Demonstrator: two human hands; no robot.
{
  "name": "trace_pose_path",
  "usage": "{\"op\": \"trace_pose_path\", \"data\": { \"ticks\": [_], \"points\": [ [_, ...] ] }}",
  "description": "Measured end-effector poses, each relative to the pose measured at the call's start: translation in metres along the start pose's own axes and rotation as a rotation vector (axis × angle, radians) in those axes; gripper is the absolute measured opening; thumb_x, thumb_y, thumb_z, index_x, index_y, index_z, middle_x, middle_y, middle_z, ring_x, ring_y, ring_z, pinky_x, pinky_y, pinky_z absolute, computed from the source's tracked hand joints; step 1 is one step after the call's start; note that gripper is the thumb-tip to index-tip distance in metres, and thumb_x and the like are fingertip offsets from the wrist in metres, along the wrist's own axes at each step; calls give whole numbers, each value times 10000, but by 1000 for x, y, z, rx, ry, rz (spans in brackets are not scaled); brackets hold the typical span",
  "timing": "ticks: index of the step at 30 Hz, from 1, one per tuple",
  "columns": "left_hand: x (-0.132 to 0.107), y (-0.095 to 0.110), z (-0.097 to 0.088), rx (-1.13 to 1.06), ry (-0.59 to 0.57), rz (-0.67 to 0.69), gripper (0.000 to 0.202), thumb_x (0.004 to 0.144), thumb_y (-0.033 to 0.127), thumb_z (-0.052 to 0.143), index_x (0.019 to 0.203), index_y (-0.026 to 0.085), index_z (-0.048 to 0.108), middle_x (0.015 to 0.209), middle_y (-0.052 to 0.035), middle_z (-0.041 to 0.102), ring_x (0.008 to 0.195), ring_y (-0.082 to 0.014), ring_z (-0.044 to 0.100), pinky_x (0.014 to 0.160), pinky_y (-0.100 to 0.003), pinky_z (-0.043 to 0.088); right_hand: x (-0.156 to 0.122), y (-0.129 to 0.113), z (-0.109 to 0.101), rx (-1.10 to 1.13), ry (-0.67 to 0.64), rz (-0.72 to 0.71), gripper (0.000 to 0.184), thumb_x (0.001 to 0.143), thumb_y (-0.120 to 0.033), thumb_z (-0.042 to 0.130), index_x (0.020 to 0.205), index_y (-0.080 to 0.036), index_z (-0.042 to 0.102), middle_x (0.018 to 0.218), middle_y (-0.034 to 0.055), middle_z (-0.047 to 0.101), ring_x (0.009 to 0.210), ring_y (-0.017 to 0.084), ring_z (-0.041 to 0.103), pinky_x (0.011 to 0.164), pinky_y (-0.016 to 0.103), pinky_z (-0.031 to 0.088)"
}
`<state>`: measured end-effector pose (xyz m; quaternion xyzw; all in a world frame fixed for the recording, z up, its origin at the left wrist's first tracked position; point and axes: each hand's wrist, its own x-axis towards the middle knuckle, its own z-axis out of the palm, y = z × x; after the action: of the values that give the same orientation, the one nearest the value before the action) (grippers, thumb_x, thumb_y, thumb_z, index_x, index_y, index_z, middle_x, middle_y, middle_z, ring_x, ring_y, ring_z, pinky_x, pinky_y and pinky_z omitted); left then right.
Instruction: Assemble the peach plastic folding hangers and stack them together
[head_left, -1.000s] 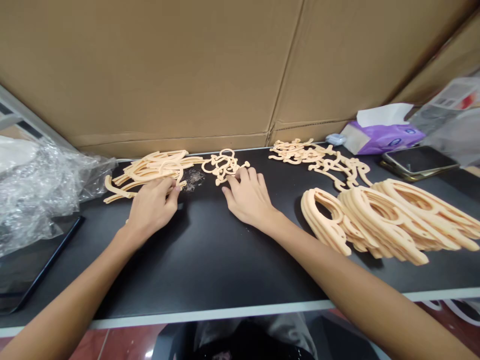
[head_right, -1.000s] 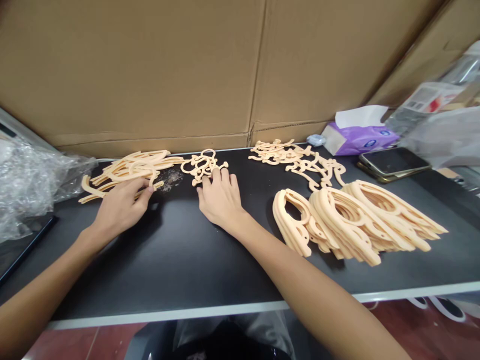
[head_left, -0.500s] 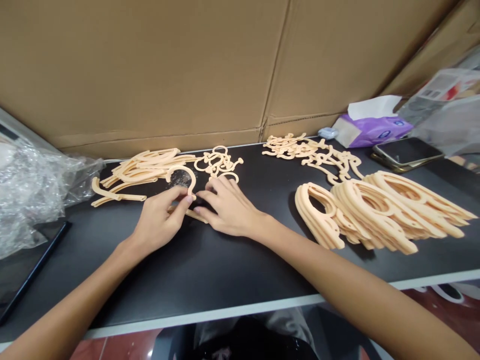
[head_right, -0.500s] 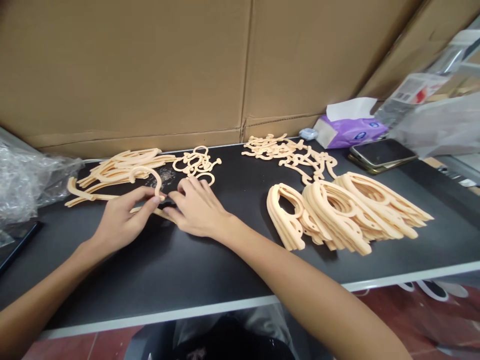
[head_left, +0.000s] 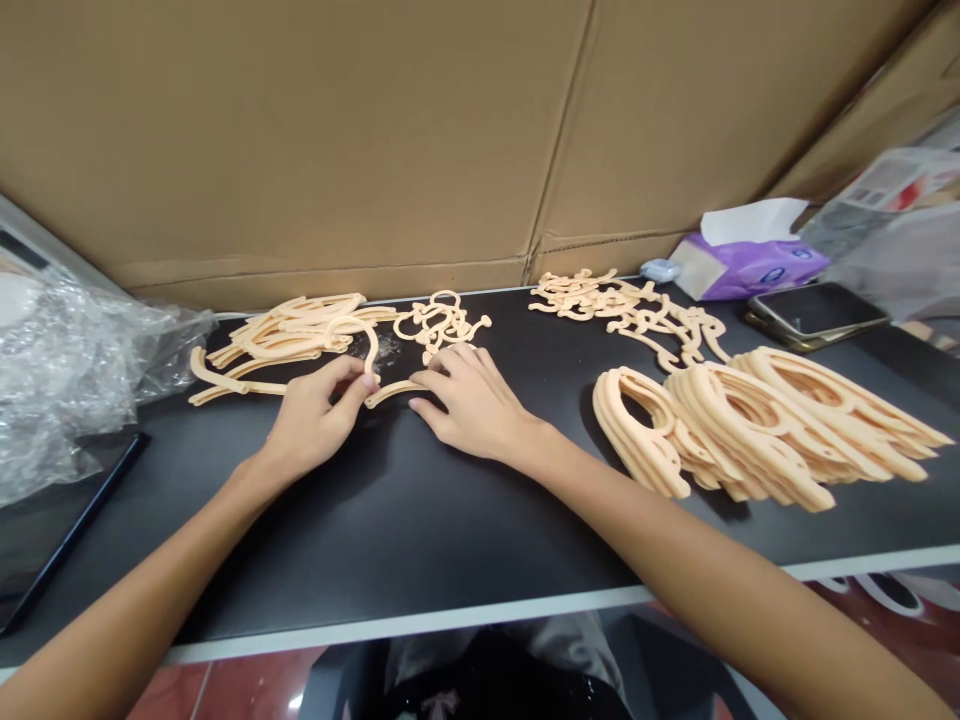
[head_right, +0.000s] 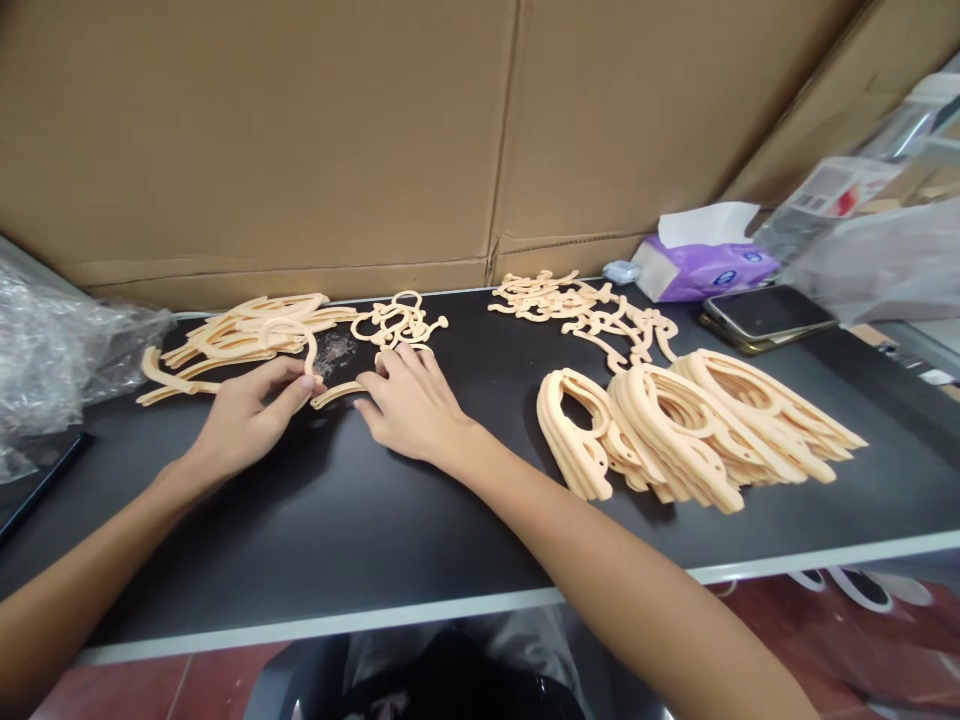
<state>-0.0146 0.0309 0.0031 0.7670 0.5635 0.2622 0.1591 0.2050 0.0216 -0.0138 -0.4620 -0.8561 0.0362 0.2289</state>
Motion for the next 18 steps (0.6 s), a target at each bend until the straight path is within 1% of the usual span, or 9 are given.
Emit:
{"op": "trace_pose_path", "data": {
  "ticks": [2,4,8,11,14,16,18],
  "points": [
    [-1,1,0,2,-18,17,342,926,505,498,918,206,663,867,-18,741,805,-198,647,733,-284,456,0,-2,0,-17,-17,7,279,991,-326,552,1162,-187,724,1129,103,657,1106,258,504,961,396,344],
    [-2,1,0,8,-30,30,348,931,513,494,925,207,660,871,-18,743,812,-199,653,742,-288,457,0,-2,0,-37,-36,20,274,1007,-270,510,1163,-187,721,1140,105,668,1111,256,513,948,388,348],
    [-1,0,0,13,-44,33,343,941,503,489,939,207,662,883,-22,745,823,-206,661,761,-297,455,1,0,-4,-99,-54,20,325,1016,-159,421,1142,-169,720,1182,115,680,1137,260,544,912,370,356],
    [0,-1,-1,-5,-47,51,330,948,490,497,940,205,663,881,-21,742,817,-201,662,761,-292,457,3,2,-8,-111,-47,28,334,1018,-150,401,1146,-166,709,1181,119,677,1051,236,604,881,355,376],
    [1,-1,-1,-54,-50,71,321,957,483,509,949,201,663,882,-25,742,822,-198,671,787,-293,477,3,3,-11,-54,-30,82,326,1023,-179,407,1172,-188,697,1167,105,683,946,208,647,801,329,412],
    [1,-2,-1,-92,-58,68,331,957,488,517,997,198,671,887,-35,748,824,-204,685,815,-310,498,4,4,-11,32,-1,125,307,1021,-201,431,1166,-200,702,1159,87,699,948,205,664,773,315,436],
    [0,-3,-1,-128,-66,70,348,949,494,532,1043,197,687,937,-54,760,843,-216,699,845,-333,519,4,7,-10,152,53,150,275,1007,-200,470,1121,-201,720,1140,69,724,979,199,677,800,305,464]
  ]
}}
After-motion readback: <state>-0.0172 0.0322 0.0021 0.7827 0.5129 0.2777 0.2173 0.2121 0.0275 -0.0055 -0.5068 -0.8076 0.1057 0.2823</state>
